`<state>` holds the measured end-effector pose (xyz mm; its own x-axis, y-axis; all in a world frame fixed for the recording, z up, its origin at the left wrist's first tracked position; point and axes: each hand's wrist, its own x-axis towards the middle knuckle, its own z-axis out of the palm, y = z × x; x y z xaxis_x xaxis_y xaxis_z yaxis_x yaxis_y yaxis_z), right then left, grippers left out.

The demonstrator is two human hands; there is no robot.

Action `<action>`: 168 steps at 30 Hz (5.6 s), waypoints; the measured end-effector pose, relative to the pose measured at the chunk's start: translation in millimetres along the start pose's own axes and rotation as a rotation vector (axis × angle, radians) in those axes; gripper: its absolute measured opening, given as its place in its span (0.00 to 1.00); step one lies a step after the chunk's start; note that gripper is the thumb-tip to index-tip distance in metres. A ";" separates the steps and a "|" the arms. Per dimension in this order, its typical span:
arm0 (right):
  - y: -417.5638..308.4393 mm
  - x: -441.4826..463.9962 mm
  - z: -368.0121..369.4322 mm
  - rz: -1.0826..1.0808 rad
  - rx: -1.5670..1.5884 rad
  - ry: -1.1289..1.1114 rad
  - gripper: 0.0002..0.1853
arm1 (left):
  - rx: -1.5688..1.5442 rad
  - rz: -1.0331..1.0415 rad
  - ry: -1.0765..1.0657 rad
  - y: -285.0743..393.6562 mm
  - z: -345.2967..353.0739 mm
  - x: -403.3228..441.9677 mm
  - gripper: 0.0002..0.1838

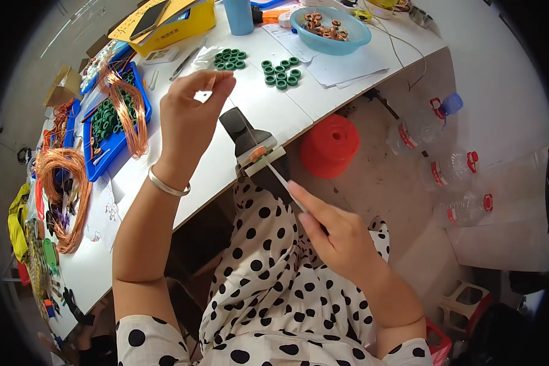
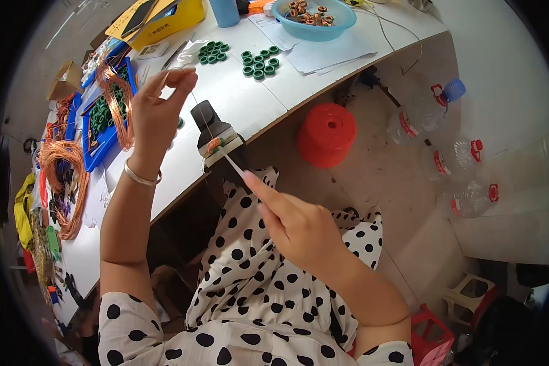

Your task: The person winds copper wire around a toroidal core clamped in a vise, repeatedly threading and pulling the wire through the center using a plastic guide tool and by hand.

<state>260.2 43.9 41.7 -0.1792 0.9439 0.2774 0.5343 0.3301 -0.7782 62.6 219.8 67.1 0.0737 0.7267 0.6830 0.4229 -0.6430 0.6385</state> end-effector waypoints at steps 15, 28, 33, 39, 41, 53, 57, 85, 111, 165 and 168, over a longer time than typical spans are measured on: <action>-7.2 6.8 3.6 -0.028 -0.126 0.023 0.27 | -0.458 0.143 0.142 0.5 -12.3 -7.3 0.06; -27.6 25.1 -0.3 0.411 0.573 -0.146 0.26 | 0.399 -0.138 -0.225 -22.2 -9.5 -15.8 0.10; -13.7 -18.6 2.2 0.345 0.625 -0.117 0.25 | 0.019 -0.257 -0.263 -9.8 -14.7 -20.3 0.05; -13.0 -71.1 -20.7 0.203 0.332 -0.113 0.27 | 0.217 0.669 -0.462 68.4 -24.7 -33.1 0.12; -11.4 -76.5 -21.1 0.058 0.237 -0.062 0.27 | 0.365 0.818 -0.390 78.4 -24.8 -38.6 0.15; -10.8 15.9 12.6 0.103 0.236 -0.016 0.25 | 0.280 -0.077 -0.101 -11.5 -9.5 -30.2 0.05; -13.3 3.8 11.4 0.236 0.399 -0.044 0.26 | 0.223 -0.056 -0.130 -1.0 -15.7 -35.0 0.05; -10.3 -51.2 -6.1 0.191 0.346 -0.063 0.25 | 0.182 0.602 -0.548 52.7 -25.5 -14.9 0.07; -5.9 -58.1 -3.3 0.163 0.372 -0.069 0.25 | 0.434 0.781 -0.464 79.8 -16.1 -24.3 0.11; -1.4 -56.0 -15.1 0.315 1.543 -0.161 0.20 | -0.366 -0.048 -0.918 116.5 -54.6 -102.7 0.10; -5.7 -38.5 -23.0 0.327 1.336 0.076 0.18 | -0.131 -0.111 -0.535 99.6 -47.0 -85.2 0.08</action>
<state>283.1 5.5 48.5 -0.1321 0.9909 -0.0251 -0.6568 -0.1064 -0.7466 56.1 82.5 89.2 0.4976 0.7910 0.3561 0.3407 -0.5557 0.7584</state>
